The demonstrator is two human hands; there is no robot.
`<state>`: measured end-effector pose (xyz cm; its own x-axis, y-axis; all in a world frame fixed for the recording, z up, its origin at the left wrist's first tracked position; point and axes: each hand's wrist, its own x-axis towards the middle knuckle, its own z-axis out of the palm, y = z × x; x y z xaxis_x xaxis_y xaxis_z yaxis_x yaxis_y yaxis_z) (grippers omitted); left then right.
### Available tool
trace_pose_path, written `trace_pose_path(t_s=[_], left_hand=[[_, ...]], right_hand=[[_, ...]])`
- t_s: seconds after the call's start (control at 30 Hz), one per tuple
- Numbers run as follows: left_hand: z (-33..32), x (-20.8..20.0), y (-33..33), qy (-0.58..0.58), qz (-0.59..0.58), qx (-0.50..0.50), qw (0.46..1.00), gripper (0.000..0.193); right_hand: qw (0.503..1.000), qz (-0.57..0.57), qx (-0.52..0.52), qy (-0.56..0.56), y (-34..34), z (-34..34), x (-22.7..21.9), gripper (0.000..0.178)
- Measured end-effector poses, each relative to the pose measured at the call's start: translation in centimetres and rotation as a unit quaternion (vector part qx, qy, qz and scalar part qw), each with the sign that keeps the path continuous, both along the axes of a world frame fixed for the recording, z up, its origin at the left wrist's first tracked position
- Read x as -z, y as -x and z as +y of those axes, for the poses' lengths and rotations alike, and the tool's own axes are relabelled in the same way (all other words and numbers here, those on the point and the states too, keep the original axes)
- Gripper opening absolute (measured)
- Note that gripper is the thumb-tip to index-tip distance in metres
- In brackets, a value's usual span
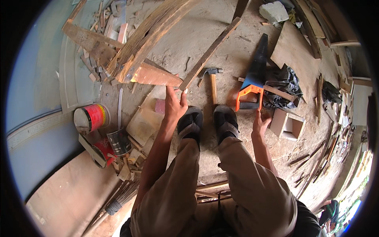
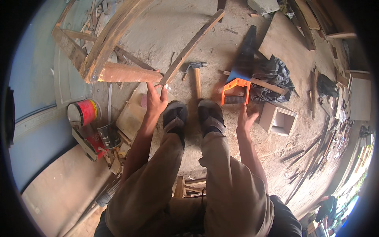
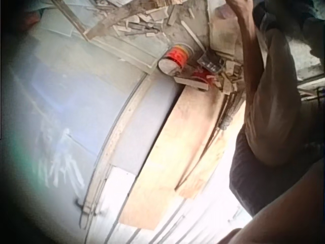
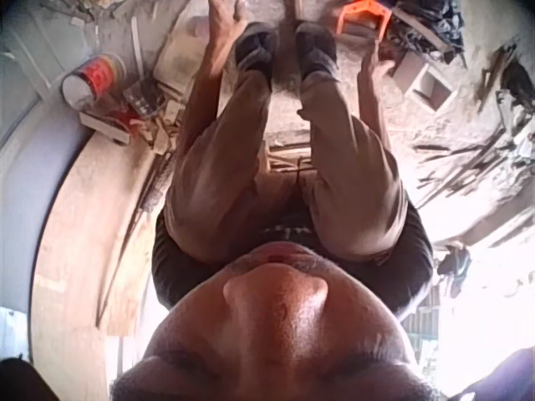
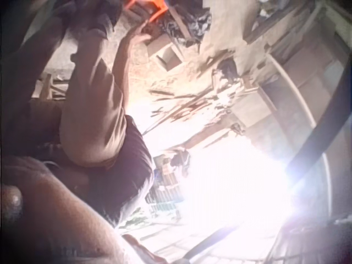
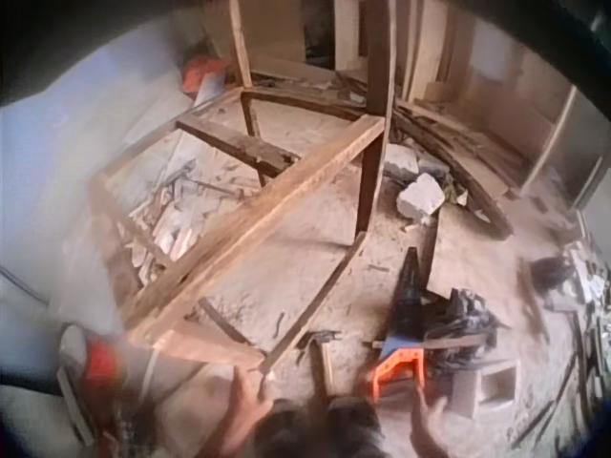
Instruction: The person is assembling a wooden frame, likely a chair, by hammering nails into the joints to secure the pieces together. They use a hammer and a hand saw to adjust and fit the wooden components.
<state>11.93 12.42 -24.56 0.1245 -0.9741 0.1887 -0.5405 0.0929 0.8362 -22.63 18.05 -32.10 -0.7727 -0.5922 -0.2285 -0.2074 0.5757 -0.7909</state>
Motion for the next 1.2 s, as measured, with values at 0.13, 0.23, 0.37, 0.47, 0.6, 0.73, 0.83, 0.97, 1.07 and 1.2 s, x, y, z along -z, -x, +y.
trace_pose_path(t_s=[0.13,0.23,0.37,0.47,0.6,0.73,0.83,0.97,1.07,1.2], left_hand=[[0.6,0.1,-0.9,0.001,0.012,-0.005,1.000,0.062],[0.4,-0.2,-0.9,-0.019,0.023,0.006,1.000,0.062],[0.7,0.6,-1.3,-0.052,0.025,-0.003,0.998,0.059],[1.0,1.1,-1.8,-0.054,0.015,-0.011,0.998,0.059],[0.8,1.0,-1.4,-0.047,0.015,-0.011,0.999,0.060],[0.4,1.1,-1.4,-0.013,0.024,-0.011,1.000,0.063],[0.5,0.6,-1.0,0.017,0.010,-0.023,1.000,0.066],[0.4,-0.1,-0.6,0.034,0.008,-0.038,0.999,0.062],[0.4,-0.3,-0.8,0.014,0.015,-0.040,0.999,0.061],[0.4,-0.7,-0.8,0.020,0.022,-0.045,0.999,0.060]], right_hand=[[0.944,-0.328,-0.019,0.017,-0.2,-1.2,-0.2,0.068],[0.949,-0.314,0.040,-0.002,-0.3,-3.6,0.7,0.043],[0.891,-0.388,0.032,0.231,-2.3,-4.5,-3.9,0.011],[0.846,-0.451,-0.067,0.275,0.6,-1.7,-7.0,0.014],[0.881,-0.303,-0.263,0.252,1.9,3.0,-14.6,0.026],[0.875,-0.100,-0.455,0.134,4.0,4.4,-17.4,0.044],[0.852,-0.074,-0.511,0.085,2.3,3.0,-19.5,0.038],[0.844,-0.048,-0.533,0.044,2.4,2.3,-19.9,0.034],[0.838,-0.041,-0.544,0.030,1.7,2.2,-21.6,0.033],[0.828,-0.002,-0.559,0.048,0.4,2.9,-23.7,0.033]])
